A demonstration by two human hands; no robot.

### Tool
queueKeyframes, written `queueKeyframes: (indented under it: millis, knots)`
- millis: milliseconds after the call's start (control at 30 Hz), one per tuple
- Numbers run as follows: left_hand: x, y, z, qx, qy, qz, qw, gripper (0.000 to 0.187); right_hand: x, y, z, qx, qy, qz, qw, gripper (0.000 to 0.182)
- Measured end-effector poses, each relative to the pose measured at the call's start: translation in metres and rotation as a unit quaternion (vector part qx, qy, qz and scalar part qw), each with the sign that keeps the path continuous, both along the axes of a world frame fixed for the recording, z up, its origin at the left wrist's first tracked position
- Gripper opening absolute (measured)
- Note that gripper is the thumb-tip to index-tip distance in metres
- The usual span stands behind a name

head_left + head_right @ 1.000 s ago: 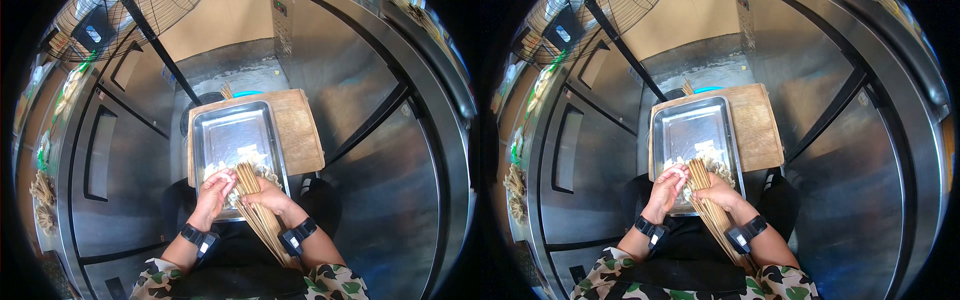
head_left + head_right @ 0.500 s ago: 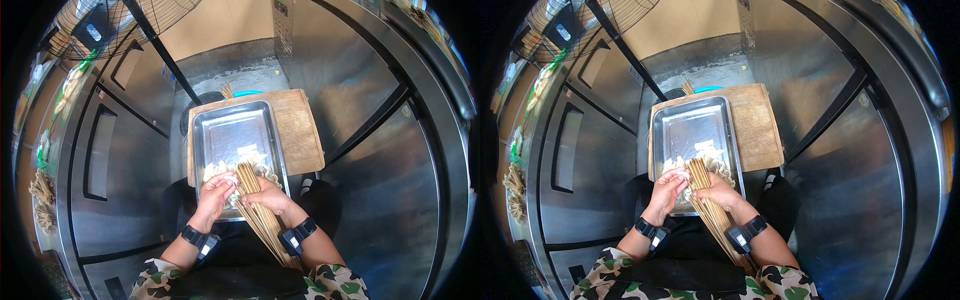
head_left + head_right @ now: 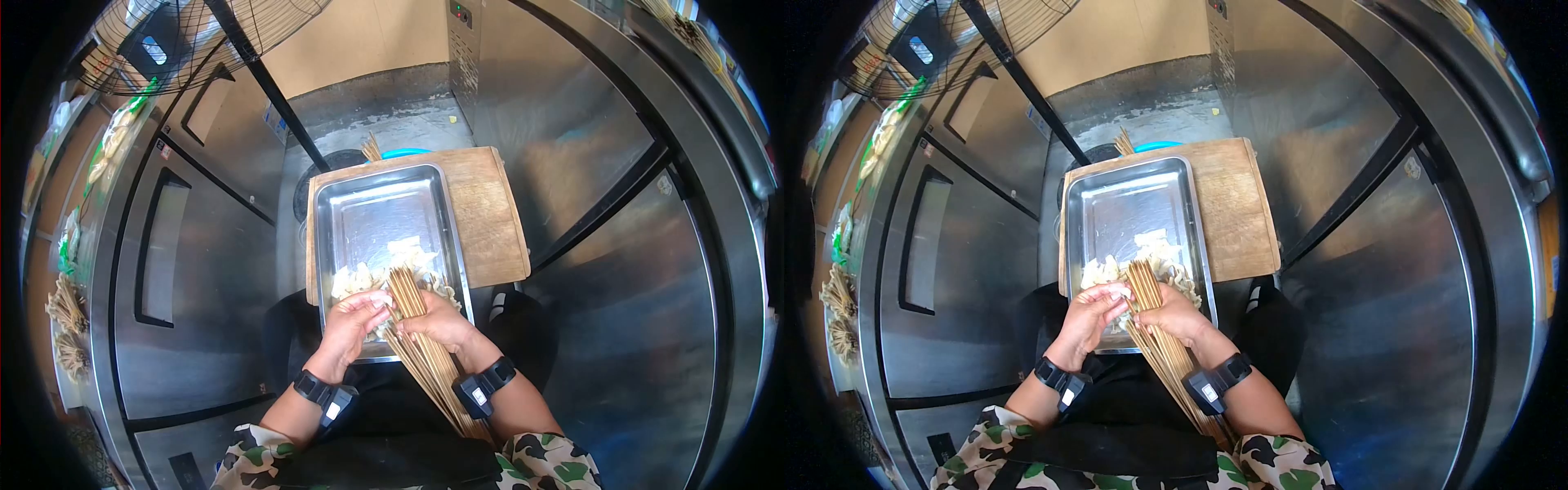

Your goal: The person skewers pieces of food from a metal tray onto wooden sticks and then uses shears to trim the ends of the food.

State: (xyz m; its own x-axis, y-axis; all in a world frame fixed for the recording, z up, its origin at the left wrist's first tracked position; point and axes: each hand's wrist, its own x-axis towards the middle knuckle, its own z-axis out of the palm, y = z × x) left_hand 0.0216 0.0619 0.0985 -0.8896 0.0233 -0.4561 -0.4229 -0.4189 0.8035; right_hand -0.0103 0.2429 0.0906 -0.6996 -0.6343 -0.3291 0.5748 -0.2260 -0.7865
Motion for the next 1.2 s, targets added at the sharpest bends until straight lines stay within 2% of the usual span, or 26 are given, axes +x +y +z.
queueKeyframes:
  millis: [167, 333, 467, 567, 767, 867, 1033, 1200]
  knots:
    - [0.01, 0.009, -0.002, -0.029, 0.003, -0.02, 0.999, 0.019, 0.0, 0.0, -0.005, 0.012, 0.007, 0.001, 1.0, 0.028]
    - [0.011, 0.017, -0.002, -0.057, 0.032, 0.011, 0.998, 0.015, 0.0, 0.001, -0.004, 0.002, 0.006, 0.003, 1.0, 0.029]
    - [0.008, 0.018, -0.016, -0.124, 0.081, 0.043, 0.988, 0.013, 0.001, 0.002, 0.004, 0.004, 0.028, 0.018, 0.999, 0.037]
    - [0.007, 0.019, -0.016, -0.13, 0.087, 0.054, 0.986, 0.013, 0.003, 0.004, 0.01, 0.012, 0.039, 0.02, 0.999, 0.044]
    - [0.006, 0.022, -0.01, -0.104, 0.075, 0.058, 0.99, 0.013, 0.003, 0.002, 0.003, 0.0, 0.022, 0.017, 1.0, 0.048]
    - [0.005, 0.024, -0.008, -0.059, 0.018, 0.09, 0.994, 0.011, 0.005, 0.0, -0.004, -0.011, 0.01, 0.002, 1.0, 0.047]
    - [0.004, 0.017, -0.015, 0.021, -0.052, 0.092, 0.994, 0.011, 0.005, -0.001, -0.01, -0.005, 0.02, 0.003, 1.0, 0.054]
    - [0.009, 0.02, -0.011, 0.084, -0.138, 0.106, 0.981, 0.013, 0.005, -0.001, -0.009, 0.028, 0.03, 0.0, 0.999, 0.053]
